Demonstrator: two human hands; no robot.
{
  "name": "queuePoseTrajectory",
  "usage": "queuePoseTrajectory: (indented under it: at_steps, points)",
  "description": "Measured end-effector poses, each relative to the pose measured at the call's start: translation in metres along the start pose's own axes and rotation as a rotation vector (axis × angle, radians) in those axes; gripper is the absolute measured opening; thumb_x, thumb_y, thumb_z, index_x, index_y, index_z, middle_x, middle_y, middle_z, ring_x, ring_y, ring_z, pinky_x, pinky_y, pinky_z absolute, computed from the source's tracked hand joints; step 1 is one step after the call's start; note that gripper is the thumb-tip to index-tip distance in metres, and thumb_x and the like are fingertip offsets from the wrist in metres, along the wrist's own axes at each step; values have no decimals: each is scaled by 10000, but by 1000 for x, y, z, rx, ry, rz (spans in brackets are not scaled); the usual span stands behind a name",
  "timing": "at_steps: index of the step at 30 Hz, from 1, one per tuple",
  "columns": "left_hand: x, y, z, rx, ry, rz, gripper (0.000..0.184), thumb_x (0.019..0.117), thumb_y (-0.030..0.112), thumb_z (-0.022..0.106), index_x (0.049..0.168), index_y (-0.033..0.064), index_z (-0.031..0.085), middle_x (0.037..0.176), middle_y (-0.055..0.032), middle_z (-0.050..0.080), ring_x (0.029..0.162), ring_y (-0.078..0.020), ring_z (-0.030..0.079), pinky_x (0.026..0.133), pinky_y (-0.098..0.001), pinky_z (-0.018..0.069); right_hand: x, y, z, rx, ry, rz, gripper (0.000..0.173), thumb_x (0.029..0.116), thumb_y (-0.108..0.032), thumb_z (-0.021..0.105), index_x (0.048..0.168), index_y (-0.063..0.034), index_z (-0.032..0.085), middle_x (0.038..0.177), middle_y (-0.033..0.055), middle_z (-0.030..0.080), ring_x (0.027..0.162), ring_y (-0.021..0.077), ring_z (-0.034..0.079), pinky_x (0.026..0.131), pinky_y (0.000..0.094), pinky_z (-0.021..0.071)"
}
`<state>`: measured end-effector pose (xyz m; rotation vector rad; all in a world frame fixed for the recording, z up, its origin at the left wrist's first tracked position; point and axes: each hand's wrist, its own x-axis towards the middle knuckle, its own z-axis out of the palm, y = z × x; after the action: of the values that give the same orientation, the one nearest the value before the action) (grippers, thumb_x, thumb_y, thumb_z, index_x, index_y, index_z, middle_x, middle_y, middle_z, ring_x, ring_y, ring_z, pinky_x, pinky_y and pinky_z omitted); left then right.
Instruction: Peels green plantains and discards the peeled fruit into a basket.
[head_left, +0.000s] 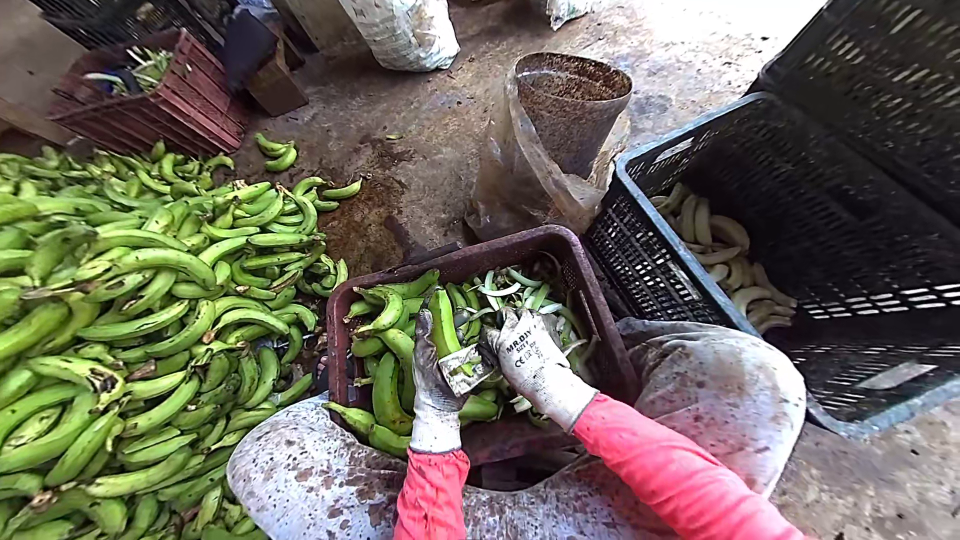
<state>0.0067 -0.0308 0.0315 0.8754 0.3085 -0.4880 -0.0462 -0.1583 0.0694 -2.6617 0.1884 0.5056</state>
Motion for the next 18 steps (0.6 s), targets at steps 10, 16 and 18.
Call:
queuePoseTrajectory:
  at_steps: [10,16,18]
  points:
    - [-27,-32,5,69,36,-130,547,1097,500,209,1127,100,580,823,-79,717,615,-155,688,514,-291,583,24,34,-16,56,159,331,322,961,-48,617,1265,-115,699,1295,282,609,1196,492,588,897,639,509]
    - [8,-12,5,-70,-166,134,579,1083,533,104,1310,216,533,956,-55,759,763,-180,746,619,-321,623,2,10,-12,30,-23,71,332,989,-26,542,1269,-126,690,1314,257,612,1234,457,586,954,614,503]
    - [17,-8,7,-60,-160,168,594,1075,544,63,1331,244,507,922,-44,760,684,-153,730,556,-278,601,-2,12,-11,11,-15,4,293,964,-36,583,1210,-132,709,1283,246,626,1206,448,597,937,607,508]
